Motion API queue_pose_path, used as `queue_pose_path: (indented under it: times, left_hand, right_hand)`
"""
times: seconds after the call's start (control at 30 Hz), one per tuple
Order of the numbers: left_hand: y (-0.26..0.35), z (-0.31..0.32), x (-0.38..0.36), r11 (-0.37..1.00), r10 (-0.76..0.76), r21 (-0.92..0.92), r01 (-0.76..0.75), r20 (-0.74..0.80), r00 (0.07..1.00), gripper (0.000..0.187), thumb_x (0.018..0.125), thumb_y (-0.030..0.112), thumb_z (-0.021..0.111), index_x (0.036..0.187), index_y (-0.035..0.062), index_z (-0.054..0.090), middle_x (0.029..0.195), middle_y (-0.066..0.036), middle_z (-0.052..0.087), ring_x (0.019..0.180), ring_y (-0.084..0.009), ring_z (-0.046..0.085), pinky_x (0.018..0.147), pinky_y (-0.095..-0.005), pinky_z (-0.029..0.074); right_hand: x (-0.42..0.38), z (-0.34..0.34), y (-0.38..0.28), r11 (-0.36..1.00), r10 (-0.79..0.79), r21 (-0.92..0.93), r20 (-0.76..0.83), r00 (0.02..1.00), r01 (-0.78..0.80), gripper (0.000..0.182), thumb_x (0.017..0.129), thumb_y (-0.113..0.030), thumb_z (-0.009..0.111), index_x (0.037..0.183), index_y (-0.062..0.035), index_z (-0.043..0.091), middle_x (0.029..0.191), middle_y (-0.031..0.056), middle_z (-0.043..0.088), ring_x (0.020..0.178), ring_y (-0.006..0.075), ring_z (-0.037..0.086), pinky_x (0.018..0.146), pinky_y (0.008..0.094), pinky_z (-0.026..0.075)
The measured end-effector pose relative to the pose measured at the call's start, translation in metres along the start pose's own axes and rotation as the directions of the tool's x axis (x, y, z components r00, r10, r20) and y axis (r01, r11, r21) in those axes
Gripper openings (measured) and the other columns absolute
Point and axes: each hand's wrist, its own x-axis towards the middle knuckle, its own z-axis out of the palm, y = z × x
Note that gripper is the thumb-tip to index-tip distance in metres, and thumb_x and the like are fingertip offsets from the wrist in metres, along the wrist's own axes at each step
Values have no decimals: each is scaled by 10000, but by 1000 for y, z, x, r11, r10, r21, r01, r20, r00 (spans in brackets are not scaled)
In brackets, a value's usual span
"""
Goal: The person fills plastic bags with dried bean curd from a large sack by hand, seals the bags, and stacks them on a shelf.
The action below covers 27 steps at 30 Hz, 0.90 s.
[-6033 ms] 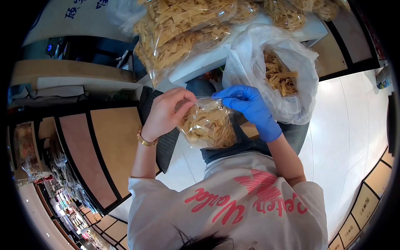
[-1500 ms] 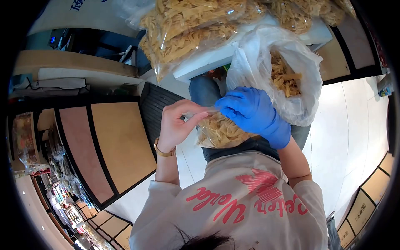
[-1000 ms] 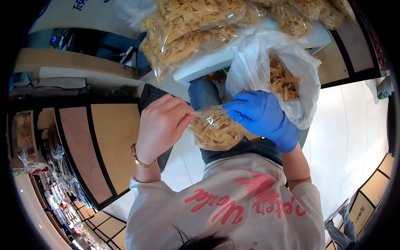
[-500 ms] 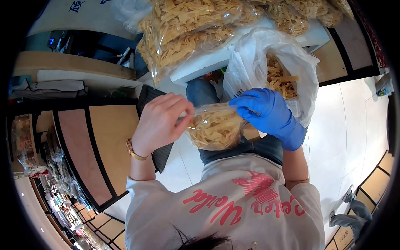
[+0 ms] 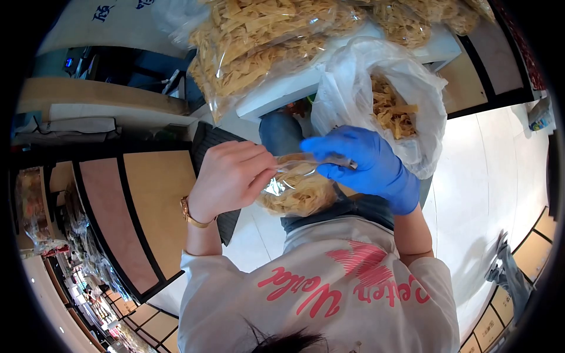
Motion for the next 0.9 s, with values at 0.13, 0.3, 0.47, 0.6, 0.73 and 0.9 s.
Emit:
queue_pose_path:
  times: [0.13, 0.3, 0.47, 0.6, 0.73, 0.9]
  left_hand:
    - [4, -1, 4, 997, -38, -66, 40, 38, 999, 95, 667, 54, 661, 700, 52, 572, 657, -67, 559, 596, -257, 551, 531, -334, 432]
    - [5, 14, 17, 997, 60, -50, -62, -46, 997, 95, 679, 74, 658, 694, 63, 565, 653, -67, 543, 584, -255, 540, 521, -332, 426]
    - [7, 6, 12, 1000, 11, -25, -10, 33, 999, 90, 680, 57, 650, 692, 65, 561, 655, -49, 542, 596, -233, 551, 530, -323, 437]
    - [9, 15, 16, 997, 23, -75, -25, -31, 999, 111, 636, 25, 663, 689, 21, 565, 673, -81, 576, 615, -251, 585, 541, -312, 457]
    - [9, 15, 16, 995, 67, -72, -69, -39, 997, 112, 634, 11, 663, 691, 27, 568, 670, -76, 574, 603, -247, 579, 527, -308, 450]
    - [22, 22, 28, 995, 83, -48, -84, -36, 996, 124, 631, 32, 680, 685, 42, 568, 665, -68, 570, 591, -240, 569, 514, -310, 440]
  right_hand:
    - [-5, 1, 3, 939, 194, 301, -68, 979, -165, 224, 771, -122, 688, 991, -94, 656, 857, 76, 649, 707, 197, 612, 627, 297, 483]
    - [-11, -6, 7, 926, 163, 340, 35, 986, -165, 262, 770, -135, 694, 1021, -74, 646, 910, 58, 646, 706, 201, 589, 676, 278, 488]
    - [-17, -1, 14, 953, 152, 288, -189, 970, -93, 195, 781, -163, 659, 956, -81, 632, 839, 100, 613, 778, 264, 597, 735, 329, 477]
    - [-20, -1, 17, 984, 56, 170, -61, 997, -45, 183, 788, -224, 647, 925, -105, 621, 836, 70, 613, 775, 265, 597, 715, 341, 483]
    - [-23, -2, 5, 996, 67, -49, -71, 995, -71, 136, 780, -239, 617, 857, -127, 616, 784, 49, 594, 747, 252, 598, 659, 364, 484]
    - [-14, 9, -2, 938, -156, -325, -88, 984, 119, 97, 725, -201, 613, 795, -134, 606, 789, 35, 586, 716, 243, 597, 624, 361, 487]
